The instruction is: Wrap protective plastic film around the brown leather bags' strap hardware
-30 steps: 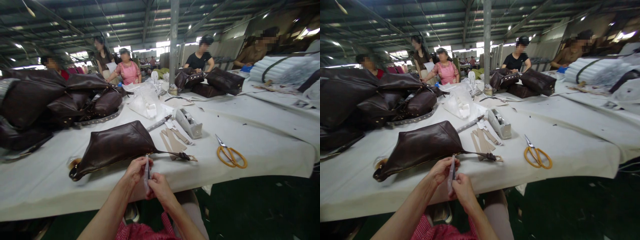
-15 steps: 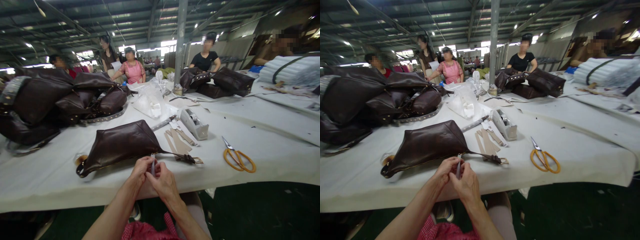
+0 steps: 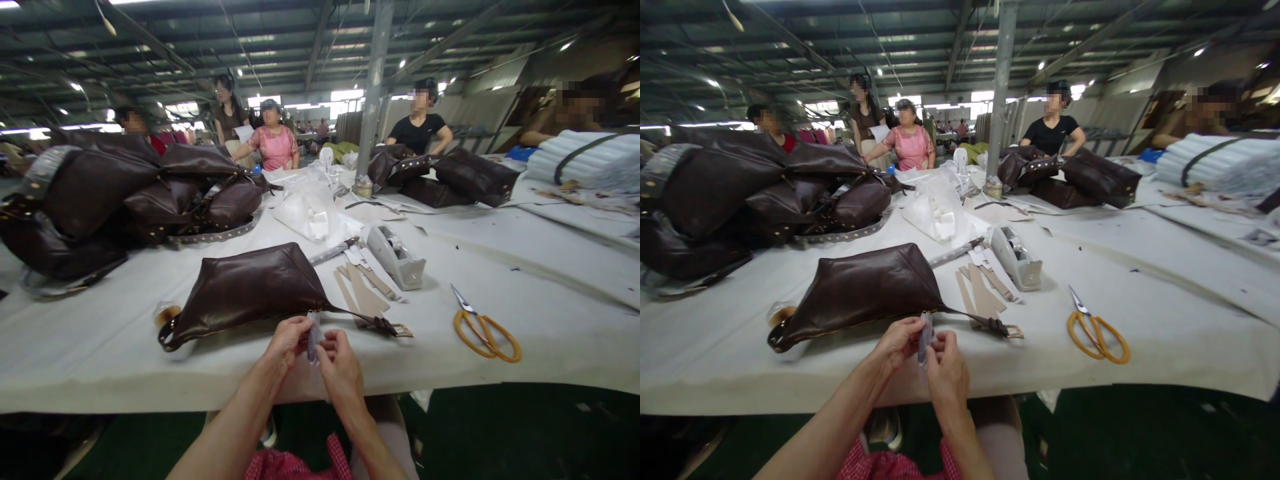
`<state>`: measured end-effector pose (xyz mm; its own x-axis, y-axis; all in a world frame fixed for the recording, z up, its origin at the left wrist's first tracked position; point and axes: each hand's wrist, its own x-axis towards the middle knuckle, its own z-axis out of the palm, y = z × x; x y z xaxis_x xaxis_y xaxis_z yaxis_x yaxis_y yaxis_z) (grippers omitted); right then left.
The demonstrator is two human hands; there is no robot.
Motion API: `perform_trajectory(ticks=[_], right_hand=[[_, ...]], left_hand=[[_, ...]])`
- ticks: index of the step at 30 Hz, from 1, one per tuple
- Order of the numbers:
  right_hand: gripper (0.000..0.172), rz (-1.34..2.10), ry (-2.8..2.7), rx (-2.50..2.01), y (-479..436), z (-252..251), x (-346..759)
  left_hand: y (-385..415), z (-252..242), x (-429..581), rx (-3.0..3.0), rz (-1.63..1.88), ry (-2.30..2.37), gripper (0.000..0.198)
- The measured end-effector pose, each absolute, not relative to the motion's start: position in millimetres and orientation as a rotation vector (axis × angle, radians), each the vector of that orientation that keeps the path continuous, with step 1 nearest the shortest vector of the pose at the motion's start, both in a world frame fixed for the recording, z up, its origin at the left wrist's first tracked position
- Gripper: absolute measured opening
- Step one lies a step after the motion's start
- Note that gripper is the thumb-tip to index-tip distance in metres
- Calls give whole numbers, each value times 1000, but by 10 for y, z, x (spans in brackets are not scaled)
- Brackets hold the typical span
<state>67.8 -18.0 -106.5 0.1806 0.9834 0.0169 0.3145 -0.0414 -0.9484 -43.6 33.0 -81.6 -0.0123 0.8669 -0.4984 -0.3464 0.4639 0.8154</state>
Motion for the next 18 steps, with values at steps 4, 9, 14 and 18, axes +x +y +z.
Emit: perform_trajectory(ticks=[4, 9, 14, 18], right_hand=[[19, 366, -1657, -1483, -280, -965, 584], [37, 353, -1677, -1417, -296, -968, 444], [44, 372, -1650, -1460, -200, -1006, 426], [46, 494, -1630, -1491, -126, -1006, 455]], left_hand=[[329, -823, -421, 532, 1060, 1237, 24], [329, -823, -414, 518, 1069, 1244, 30], [318, -812, -409, 524, 1073, 1234, 31], [311, -808, -396, 517, 1080, 1235, 29]])
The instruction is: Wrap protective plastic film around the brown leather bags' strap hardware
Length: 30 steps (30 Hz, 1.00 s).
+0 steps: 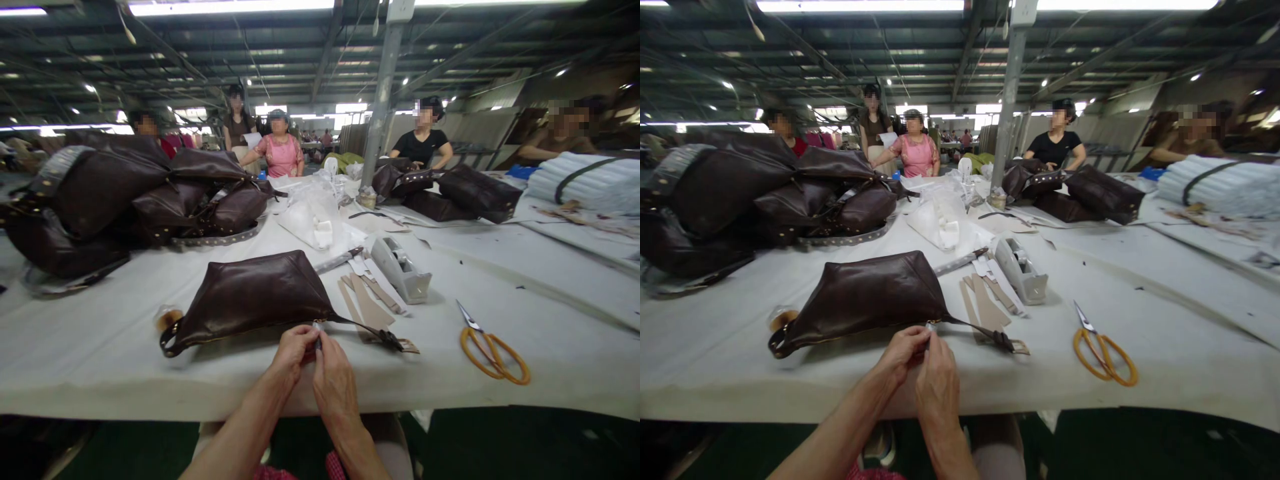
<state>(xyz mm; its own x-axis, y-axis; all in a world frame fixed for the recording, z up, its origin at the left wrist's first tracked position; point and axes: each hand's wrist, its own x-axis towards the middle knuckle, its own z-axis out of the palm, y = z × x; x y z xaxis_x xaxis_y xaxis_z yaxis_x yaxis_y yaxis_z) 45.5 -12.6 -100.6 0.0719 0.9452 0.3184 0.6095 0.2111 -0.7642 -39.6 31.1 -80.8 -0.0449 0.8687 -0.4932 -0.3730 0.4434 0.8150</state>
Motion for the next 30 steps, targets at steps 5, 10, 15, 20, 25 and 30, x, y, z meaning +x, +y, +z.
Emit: perform_trajectory(ticks=[5, 10, 15, 20, 25, 30], right_hand=[[44, 653, -1544, -1573, -80, -931, 520], [41, 784, -1531, -1637, -38, -805, 552], [39, 741, -1621, -1702, 73, -771, 558], [28, 780, -1672, -1642, 180, -805, 619], [25, 777, -1747, -1579, 247, -788, 676], [33, 802, -1899, -1493, 336, -771, 733]], left_hand=[[303, -814, -393, 507, 1103, 1220, 30], [312, -831, -410, 510, 1104, 1228, 33], [327, -837, -417, 515, 1086, 1254, 34], [333, -827, -425, 536, 1061, 1252, 31], [374, -810, -456, 536, 1022, 1251, 26], [466, -772, -547, 508, 870, 1233, 23]])
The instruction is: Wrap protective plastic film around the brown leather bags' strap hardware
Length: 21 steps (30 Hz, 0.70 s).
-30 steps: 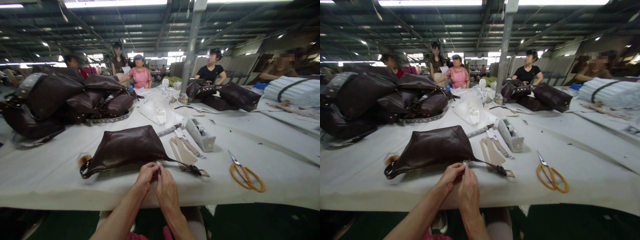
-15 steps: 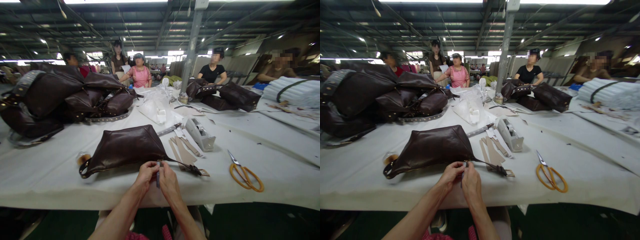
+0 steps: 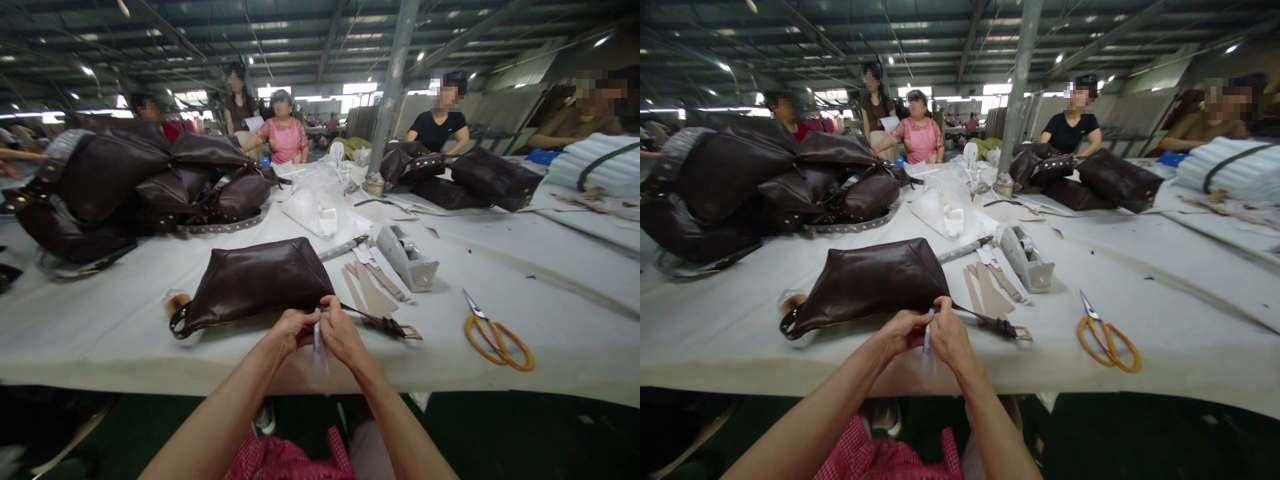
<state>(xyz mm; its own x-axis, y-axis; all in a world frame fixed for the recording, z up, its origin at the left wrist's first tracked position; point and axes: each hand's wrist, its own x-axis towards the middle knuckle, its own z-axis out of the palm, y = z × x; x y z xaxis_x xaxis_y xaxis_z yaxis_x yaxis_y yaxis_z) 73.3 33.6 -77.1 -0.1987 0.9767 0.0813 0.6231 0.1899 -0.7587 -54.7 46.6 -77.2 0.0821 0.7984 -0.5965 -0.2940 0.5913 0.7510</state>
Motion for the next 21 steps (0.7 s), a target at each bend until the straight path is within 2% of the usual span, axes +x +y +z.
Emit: perform_trajectory(ticks=[6, 12, 15, 18, 21], right_hand=[[33, 794, -1888, -1476, 358, -767, 727], [29, 851, -1611, -1468, 211, -769, 660], [17, 697, -1651, -1518, 32, -785, 682], [17, 463, -1714, -1662, -134, -794, 701], [14, 531, -1701, -1736, -202, -800, 681]], left_hand=[[503, -753, -581, 493, 806, 1219, 21], [497, -798, -525, 474, 833, 1245, 19], [494, -789, -509, 463, 834, 1234, 18], [500, -772, -507, 453, 842, 1218, 19], [508, -772, -514, 448, 848, 1211, 19]])
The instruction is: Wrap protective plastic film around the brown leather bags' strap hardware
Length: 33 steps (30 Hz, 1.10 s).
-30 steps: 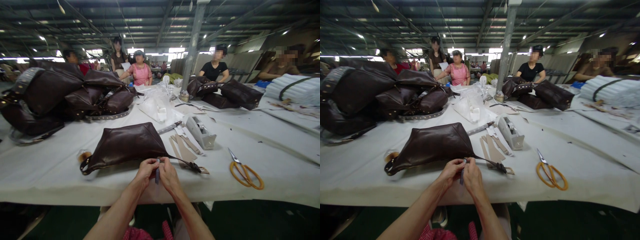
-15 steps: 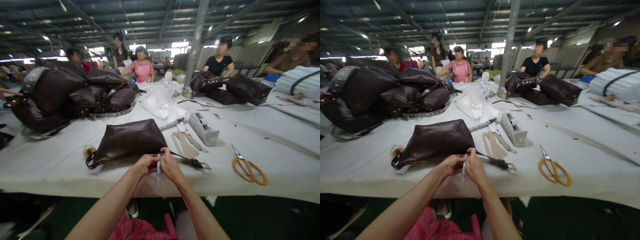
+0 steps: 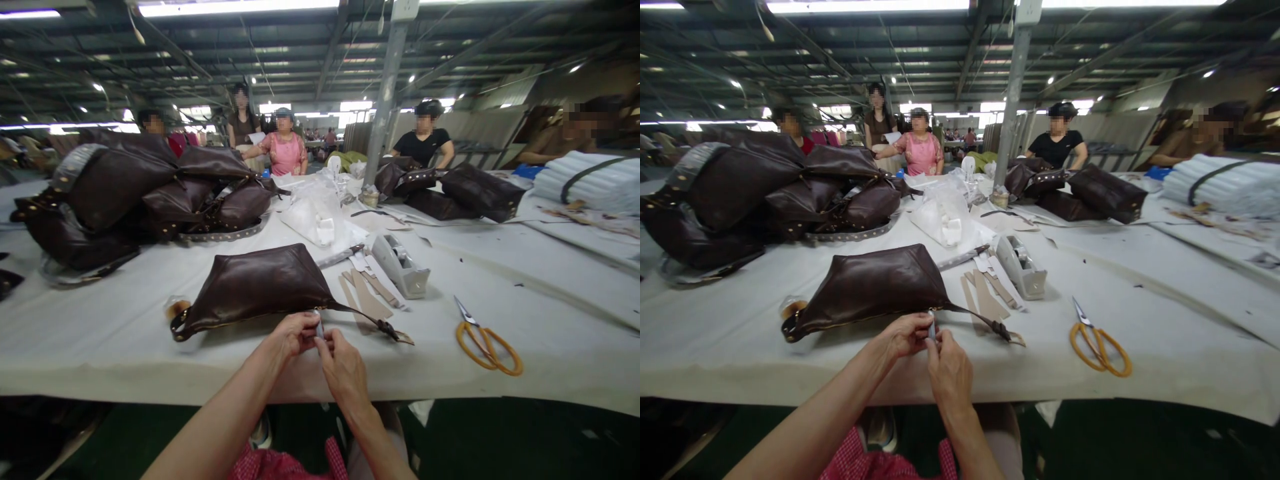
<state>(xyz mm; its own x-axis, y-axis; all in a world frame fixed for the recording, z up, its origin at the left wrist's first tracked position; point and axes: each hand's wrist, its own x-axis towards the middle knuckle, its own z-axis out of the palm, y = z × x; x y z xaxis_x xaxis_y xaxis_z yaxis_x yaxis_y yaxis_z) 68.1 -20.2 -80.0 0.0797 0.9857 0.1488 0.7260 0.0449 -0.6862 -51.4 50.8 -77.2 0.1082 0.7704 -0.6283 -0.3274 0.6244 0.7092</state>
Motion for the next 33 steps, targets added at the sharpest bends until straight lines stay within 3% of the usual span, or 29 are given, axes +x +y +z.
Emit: perform_trajectory(ticks=[10, 24, 33], right_hand=[[17, 1040, -1469, -1547, -77, -1127, 464], [24, 779, -1729, -1571, -114, -1112, 509], [24, 42, -1788, -1607, 158, -840, 1214]], left_hand=[[481, -880, -484, 393, 953, 1214, 13], [437, -856, -501, 348, 992, 1217, 15], [413, -758, -484, 285, 965, 1271, 14]])
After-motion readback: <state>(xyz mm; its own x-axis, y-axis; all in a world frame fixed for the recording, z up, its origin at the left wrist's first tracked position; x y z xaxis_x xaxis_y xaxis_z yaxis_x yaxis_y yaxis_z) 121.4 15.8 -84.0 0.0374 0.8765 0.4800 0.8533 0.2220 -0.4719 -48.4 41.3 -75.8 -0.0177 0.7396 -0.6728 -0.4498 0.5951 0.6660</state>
